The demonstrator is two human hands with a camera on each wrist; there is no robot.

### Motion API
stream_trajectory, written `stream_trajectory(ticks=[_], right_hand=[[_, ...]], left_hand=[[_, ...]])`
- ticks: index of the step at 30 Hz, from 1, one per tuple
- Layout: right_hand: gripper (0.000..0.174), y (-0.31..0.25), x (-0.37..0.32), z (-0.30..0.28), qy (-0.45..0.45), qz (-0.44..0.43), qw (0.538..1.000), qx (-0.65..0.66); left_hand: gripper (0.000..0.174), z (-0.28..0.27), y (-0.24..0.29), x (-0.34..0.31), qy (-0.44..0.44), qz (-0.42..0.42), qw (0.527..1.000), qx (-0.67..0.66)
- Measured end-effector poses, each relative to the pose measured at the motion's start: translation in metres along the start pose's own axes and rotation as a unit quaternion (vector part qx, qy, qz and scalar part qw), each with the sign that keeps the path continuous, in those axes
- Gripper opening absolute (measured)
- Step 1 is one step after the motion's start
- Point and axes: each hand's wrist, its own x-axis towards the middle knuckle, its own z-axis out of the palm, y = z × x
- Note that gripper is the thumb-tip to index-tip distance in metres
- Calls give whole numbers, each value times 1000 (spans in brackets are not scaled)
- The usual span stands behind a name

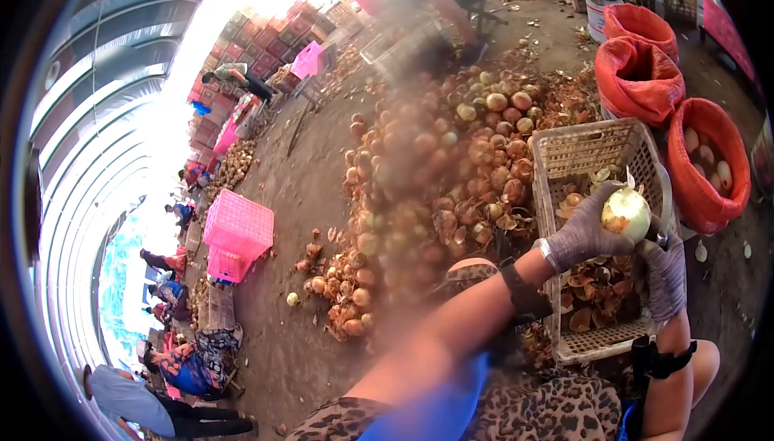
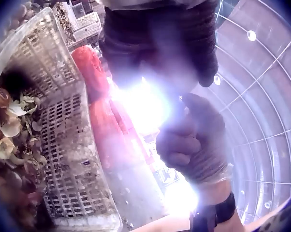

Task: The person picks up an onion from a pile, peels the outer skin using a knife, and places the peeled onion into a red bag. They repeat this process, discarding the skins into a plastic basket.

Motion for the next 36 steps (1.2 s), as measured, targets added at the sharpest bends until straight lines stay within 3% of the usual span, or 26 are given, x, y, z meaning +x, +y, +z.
stream_trajectory(ticks=[2,4,5,6,7,8,9,11,14,15,16,17,18,19,20,22,24,26,27,29,33,36], right_hand=[[47,-1,1,5,-5,5,1000,-6],[37,-13,-3,19,20,24,999,-29],[33,-21,-6,26,43,36,997,-44],[28,-27,-12,30,39,35,998,-36],[25,-14,-12,15,19,-23,991,-128],[25,14,-3,5,65,-179,955,-228],[24,12,-4,-3,75,-130,935,-322],[25,7,-6,-4,26,-186,937,-294],[27,4,-10,-2,26,-134,930,-342],[26,1,-12,-4,18,-126,925,-357],[26,2,-12,-5,20,-122,921,-370],[26,2,-12,-5,22,-118,916,-384],[25,3,-12,-5,24,-113,911,-397],[26,2,-12,-5,21,-109,907,-406],[26,2,-12,-6,19,-105,903,-417],[27,2,-13,-10,13,-115,898,-425],[29,3,-16,-15,7,-146,896,-419],[36,4,-16,-20,-5,-87,871,-483],[40,5,-17,-20,-12,-55,857,-513],[38,5,-20,-17,17,-86,879,-469],[42,-18,-27,-6,-6,-141,923,-359],[44,-3,-21,-9,17,-204,879,-431]], left_hand=[[83,2,9,-2,21,10,1000,16],[78,-7,25,-14,143,-22,968,203],[74,-8,15,-11,132,15,974,185],[70,-13,6,-15,110,53,985,125],[67,-12,-3,-13,90,74,992,58],[63,-12,-7,-12,75,82,994,-5],[70,-10,0,-9,84,70,991,-70],[85,-2,16,-6,108,52,972,-201],[93,1,20,-7,83,4,938,-337],[93,-1,15,-4,95,25,941,-325],[89,1,11,-5,92,103,981,-139],[85,3,7,-6,118,181,975,45],[80,6,11,-3,118,101,980,-128],[75,8,19,3,113,16,948,-295],[71,8,23,6,106,-68,883,-453],[64,-15,-22,12,119,13,957,-265],[62,-22,-30,6,100,61,980,-163],[63,-10,-1,-11,57,75,983,-159],[63,2,18,-18,55,45,968,-241],[62,10,34,-23,-33,-26,931,-362],[65,14,33,-15,-140,-79,898,-410],[67,20,22,-11,-113,-57,908,-399]])
